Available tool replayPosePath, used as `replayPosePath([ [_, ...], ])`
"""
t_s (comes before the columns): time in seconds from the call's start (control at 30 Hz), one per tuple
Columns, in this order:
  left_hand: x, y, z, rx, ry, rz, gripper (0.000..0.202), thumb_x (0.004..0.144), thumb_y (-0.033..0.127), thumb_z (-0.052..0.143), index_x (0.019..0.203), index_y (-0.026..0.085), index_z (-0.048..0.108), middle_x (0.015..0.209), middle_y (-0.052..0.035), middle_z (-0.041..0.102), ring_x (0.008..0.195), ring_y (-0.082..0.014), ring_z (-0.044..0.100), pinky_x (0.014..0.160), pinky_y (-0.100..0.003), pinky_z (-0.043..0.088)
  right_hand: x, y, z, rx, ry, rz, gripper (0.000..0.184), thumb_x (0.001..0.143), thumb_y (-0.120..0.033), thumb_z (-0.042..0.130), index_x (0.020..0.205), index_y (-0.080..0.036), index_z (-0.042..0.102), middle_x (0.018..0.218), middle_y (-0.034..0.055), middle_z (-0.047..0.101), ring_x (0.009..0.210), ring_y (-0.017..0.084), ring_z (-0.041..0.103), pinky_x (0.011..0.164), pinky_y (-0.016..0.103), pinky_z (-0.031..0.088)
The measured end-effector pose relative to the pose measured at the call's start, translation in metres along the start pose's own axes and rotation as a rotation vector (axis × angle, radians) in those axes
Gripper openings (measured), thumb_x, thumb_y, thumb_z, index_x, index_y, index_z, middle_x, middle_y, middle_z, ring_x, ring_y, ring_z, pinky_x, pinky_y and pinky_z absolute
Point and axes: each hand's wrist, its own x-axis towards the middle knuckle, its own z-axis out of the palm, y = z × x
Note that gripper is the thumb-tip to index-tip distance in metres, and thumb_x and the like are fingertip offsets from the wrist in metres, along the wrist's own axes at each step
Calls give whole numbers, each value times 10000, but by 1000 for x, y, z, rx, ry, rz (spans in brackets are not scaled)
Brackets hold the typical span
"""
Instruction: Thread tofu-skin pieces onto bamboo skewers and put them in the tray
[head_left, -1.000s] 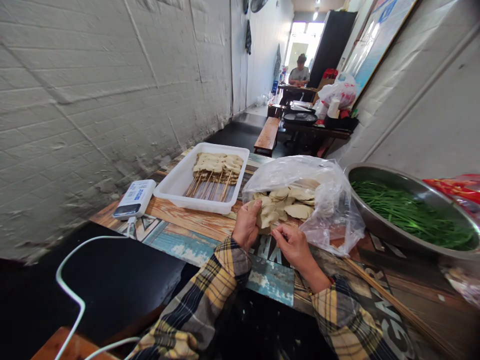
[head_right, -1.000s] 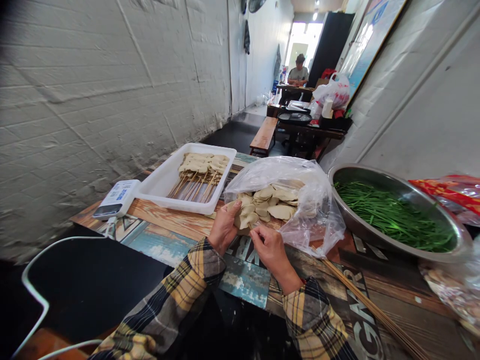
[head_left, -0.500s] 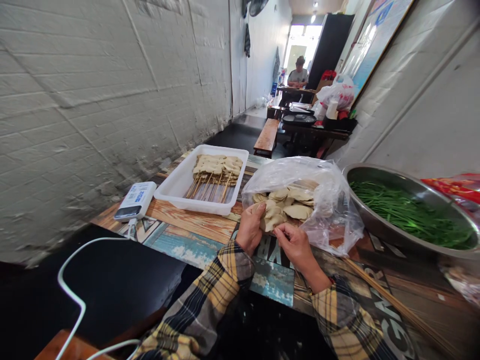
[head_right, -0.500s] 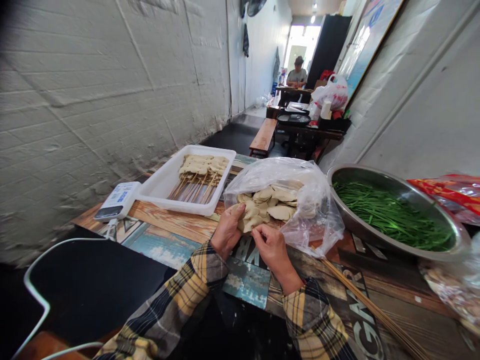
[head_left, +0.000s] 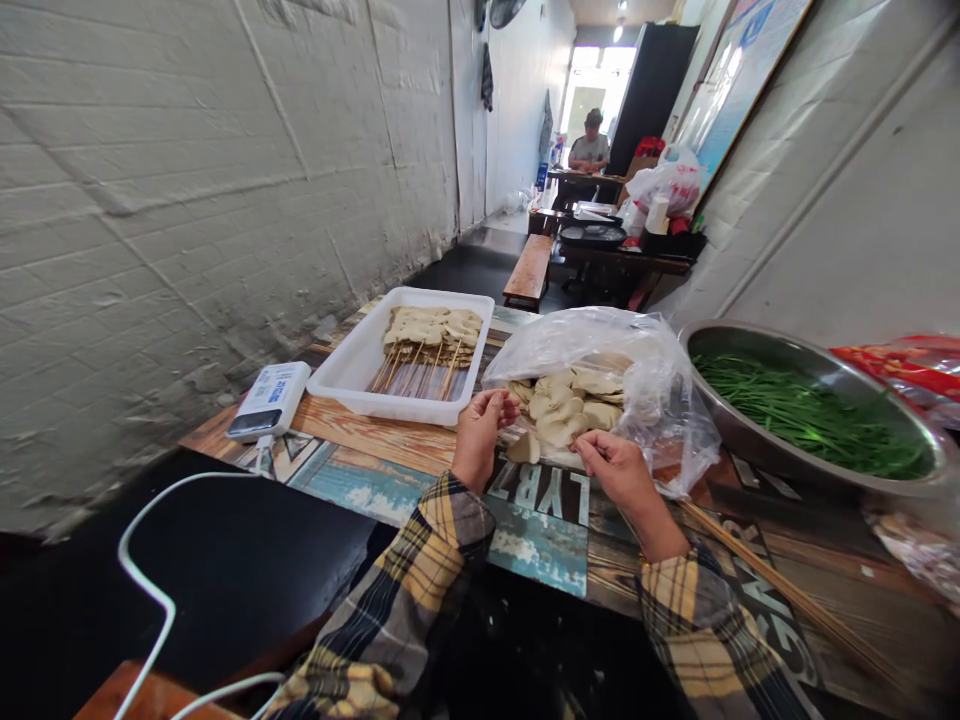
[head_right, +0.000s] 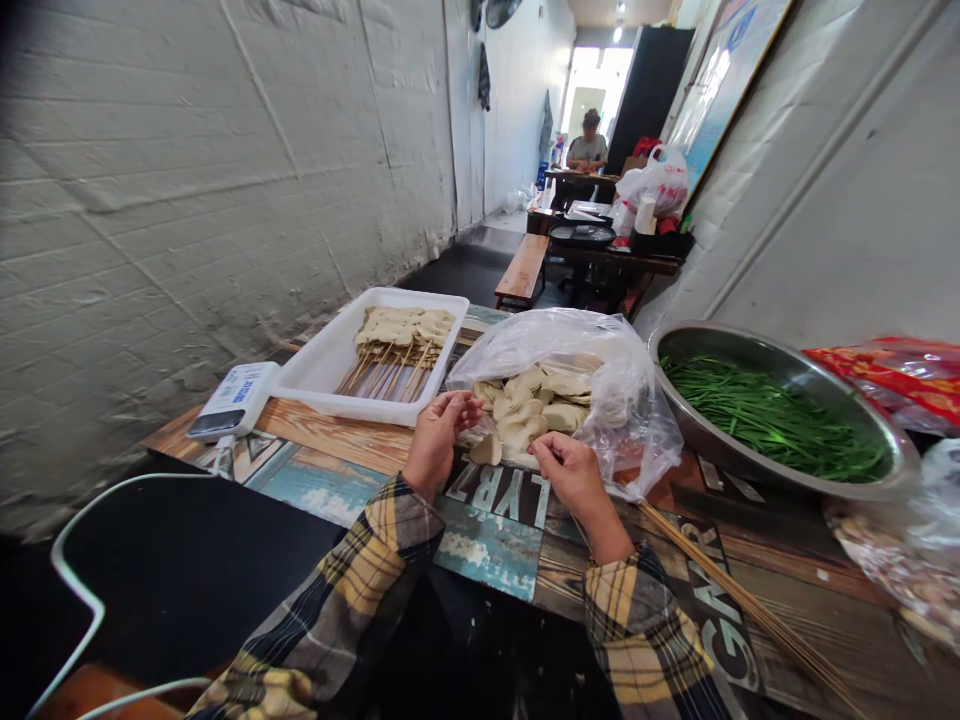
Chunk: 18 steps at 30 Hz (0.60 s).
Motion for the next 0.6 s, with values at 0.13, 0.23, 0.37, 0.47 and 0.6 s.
replayPosePath([
  [0.13, -2, 0, -8, 536, -105, 149, 166, 786, 316, 607, 742, 159, 636, 690, -18, 637, 638, -137, 559, 616, -257, 420, -1, -2, -8, 113, -6, 20, 287, 857, -400, 564, 734, -161, 664, 489, -44, 487, 491, 122, 436, 513, 247, 330],
  [0.23, -11, -1, -15, 966, -203, 320, 103, 779, 259, 615, 724, 175, 637, 737, -33, 634, 728, -174, 567, 682, -291, 411, -1, -5, -9, 161, -20, 43, 288, 844, -416, 581, 724, -166, 660, 477, -52, 468, 476, 116, 406, 511, 250, 310],
  [0.37, -24, -3, -22, 1240, -269, 453, 111, 741, 268, 686, 777, 184, 622, 842, -56, 616, 831, -209, 567, 743, -322, 412, -2, -5, -7, 187, -67, 51, 292, 857, -423, 572, 720, -177, 648, 478, -52, 470, 476, 114, 396, 514, 251, 306],
  [0.47, -27, -6, -21, 1260, -302, 474, 79, 740, 217, 668, 768, 187, 601, 848, -46, 594, 830, -202, 557, 739, -317, 408, -3, -3, -5, 190, -92, 41, 292, 866, -421, 567, 722, -179, 645, 483, -49, 476, 490, 117, 405, 518, 249, 313],
  [0.6, -24, -11, -18, 1075, -258, 414, 66, 729, 125, 598, 719, 185, 573, 765, -10, 571, 766, -164, 540, 706, -285, 400, -4, -3, -2, 160, -104, 54, 309, 859, -445, 570, 741, -173, 657, 477, -51, 477, 469, 110, 389, 495, 243, 292],
])
